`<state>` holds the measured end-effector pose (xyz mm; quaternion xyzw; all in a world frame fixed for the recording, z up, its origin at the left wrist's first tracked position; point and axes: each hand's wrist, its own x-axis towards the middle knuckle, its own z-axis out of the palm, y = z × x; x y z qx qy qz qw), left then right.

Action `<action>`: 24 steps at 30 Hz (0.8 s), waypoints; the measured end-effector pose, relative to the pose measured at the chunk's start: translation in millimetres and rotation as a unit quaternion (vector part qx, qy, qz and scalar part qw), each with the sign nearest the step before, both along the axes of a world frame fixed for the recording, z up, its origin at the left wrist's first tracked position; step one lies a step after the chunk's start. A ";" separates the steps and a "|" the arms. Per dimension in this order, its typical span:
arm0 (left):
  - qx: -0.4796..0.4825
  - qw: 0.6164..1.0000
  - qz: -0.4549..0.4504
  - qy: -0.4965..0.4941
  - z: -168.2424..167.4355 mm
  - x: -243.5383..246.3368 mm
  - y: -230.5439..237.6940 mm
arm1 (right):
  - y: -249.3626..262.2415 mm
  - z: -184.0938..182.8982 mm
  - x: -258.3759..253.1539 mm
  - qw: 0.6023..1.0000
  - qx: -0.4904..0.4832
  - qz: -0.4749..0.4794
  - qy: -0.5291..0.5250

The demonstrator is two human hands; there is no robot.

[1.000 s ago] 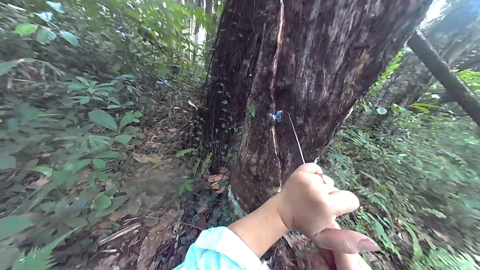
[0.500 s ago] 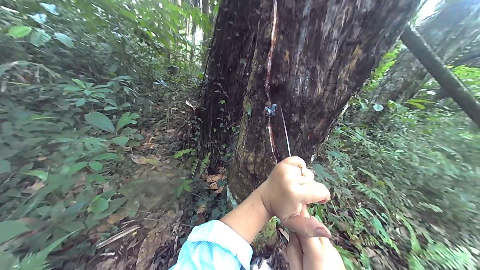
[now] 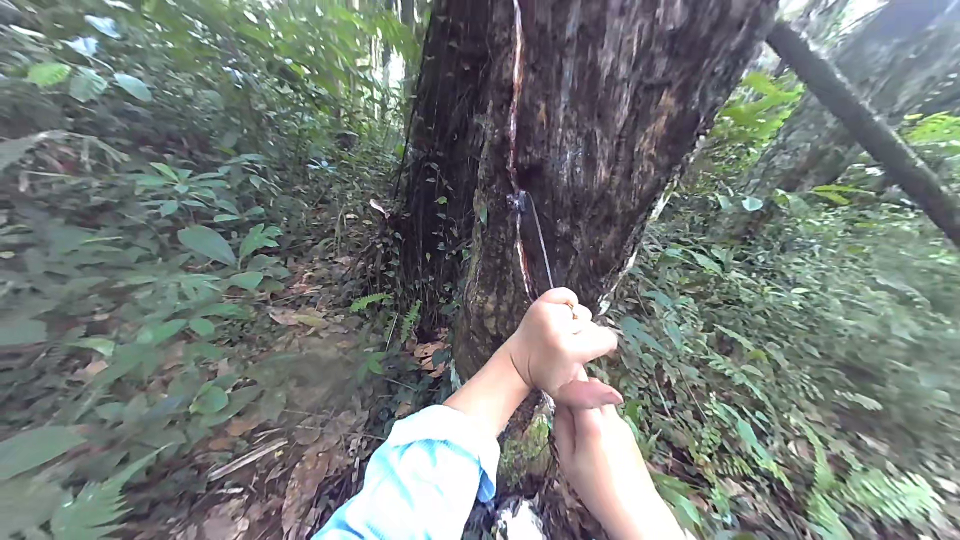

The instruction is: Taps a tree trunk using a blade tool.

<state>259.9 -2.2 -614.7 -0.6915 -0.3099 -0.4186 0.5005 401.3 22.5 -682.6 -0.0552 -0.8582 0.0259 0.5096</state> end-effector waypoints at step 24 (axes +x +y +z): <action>-0.013 0.971 0.231 0.067 -2.4 -39.5 31.7 | 93.3 -40.9 -108.5 0.993 0.049 0.029 0.104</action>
